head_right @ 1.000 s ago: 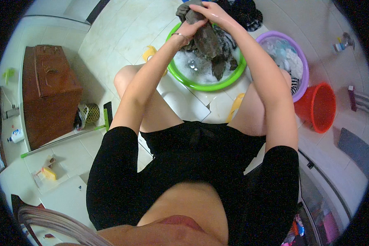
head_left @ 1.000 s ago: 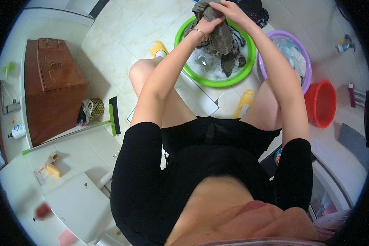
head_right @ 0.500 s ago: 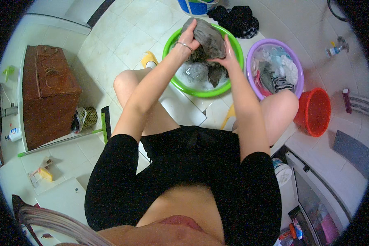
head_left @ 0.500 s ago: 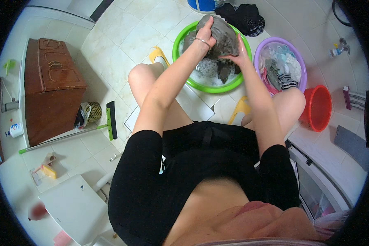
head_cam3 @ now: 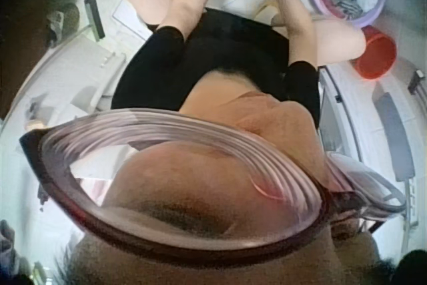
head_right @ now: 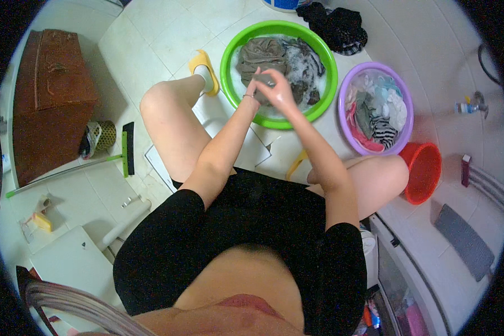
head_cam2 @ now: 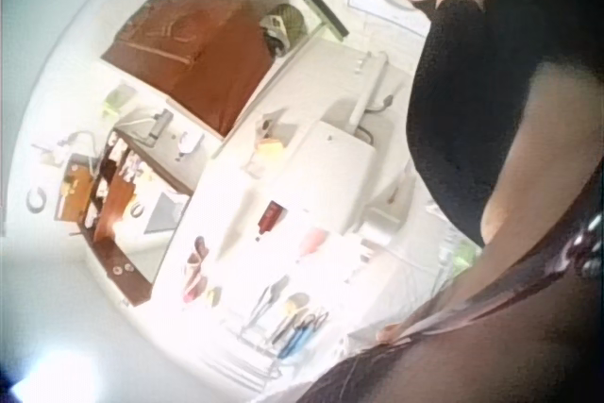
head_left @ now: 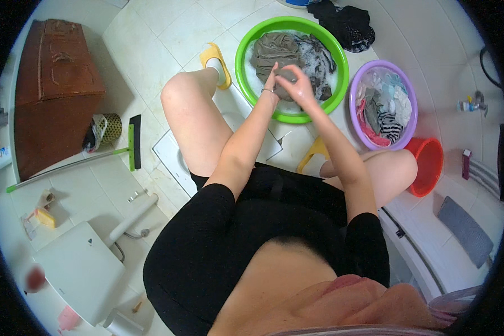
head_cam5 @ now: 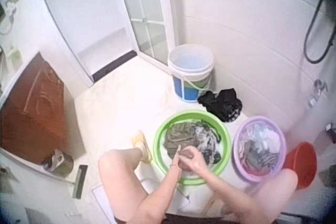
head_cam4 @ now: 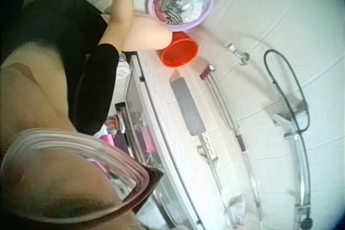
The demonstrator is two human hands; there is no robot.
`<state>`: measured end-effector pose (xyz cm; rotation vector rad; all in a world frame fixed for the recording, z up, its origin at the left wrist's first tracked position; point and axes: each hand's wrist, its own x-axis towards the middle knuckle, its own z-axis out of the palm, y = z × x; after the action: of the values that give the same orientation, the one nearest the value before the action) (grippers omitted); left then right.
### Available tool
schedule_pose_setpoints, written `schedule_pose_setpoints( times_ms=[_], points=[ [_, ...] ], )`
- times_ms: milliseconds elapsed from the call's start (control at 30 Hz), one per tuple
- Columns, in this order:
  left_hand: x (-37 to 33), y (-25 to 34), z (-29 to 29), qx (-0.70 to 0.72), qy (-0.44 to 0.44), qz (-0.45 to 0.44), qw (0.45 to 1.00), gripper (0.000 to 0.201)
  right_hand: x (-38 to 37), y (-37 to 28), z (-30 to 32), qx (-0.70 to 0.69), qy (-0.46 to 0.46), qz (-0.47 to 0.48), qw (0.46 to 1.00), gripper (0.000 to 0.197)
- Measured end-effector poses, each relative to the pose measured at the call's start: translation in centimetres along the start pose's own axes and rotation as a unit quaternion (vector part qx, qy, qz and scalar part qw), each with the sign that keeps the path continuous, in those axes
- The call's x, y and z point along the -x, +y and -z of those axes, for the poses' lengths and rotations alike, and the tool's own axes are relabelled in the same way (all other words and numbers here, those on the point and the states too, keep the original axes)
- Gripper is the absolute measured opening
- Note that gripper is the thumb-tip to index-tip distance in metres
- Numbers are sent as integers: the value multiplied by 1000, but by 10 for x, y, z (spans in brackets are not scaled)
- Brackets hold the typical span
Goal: The person washes clothes by hand in several plastic basins, rubbing and rinsing a dark garment and a light-colored pair of pants in soapy water.
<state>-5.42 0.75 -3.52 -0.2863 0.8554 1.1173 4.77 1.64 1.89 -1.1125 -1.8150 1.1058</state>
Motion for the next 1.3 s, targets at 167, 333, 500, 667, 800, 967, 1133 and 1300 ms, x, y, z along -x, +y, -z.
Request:
schedule_pose_setpoints(
  times_ms=[167,333,500,667,800,967,1133,1300],
  points=[
    [-24,4,23,23,-100,29,994,28,-3,0,-28,225,14,4,974,20],
    [-48,-16,34,77,-137,-2,988,27,-19,92,0,307,67,-258,914,29],
    [-71,-32,85,-35,72,-86,993,34,30,122,-32,234,-96,-8,968,25],
    [-80,-41,116,28,250,-4,968,30,41,142,-52,319,-201,-107,920,23],
    [-83,-32,144,92,213,-18,973,27,21,170,-71,457,-325,-95,823,20],
    [-54,-51,56,83,228,156,957,62,44,269,-10,471,-235,-144,838,18],
    [-78,-56,75,63,212,79,972,49,20,231,-30,395,-109,-308,859,22],
    [-89,-63,106,9,278,23,960,38,43,209,-20,486,-299,-186,800,31]
  ],
)
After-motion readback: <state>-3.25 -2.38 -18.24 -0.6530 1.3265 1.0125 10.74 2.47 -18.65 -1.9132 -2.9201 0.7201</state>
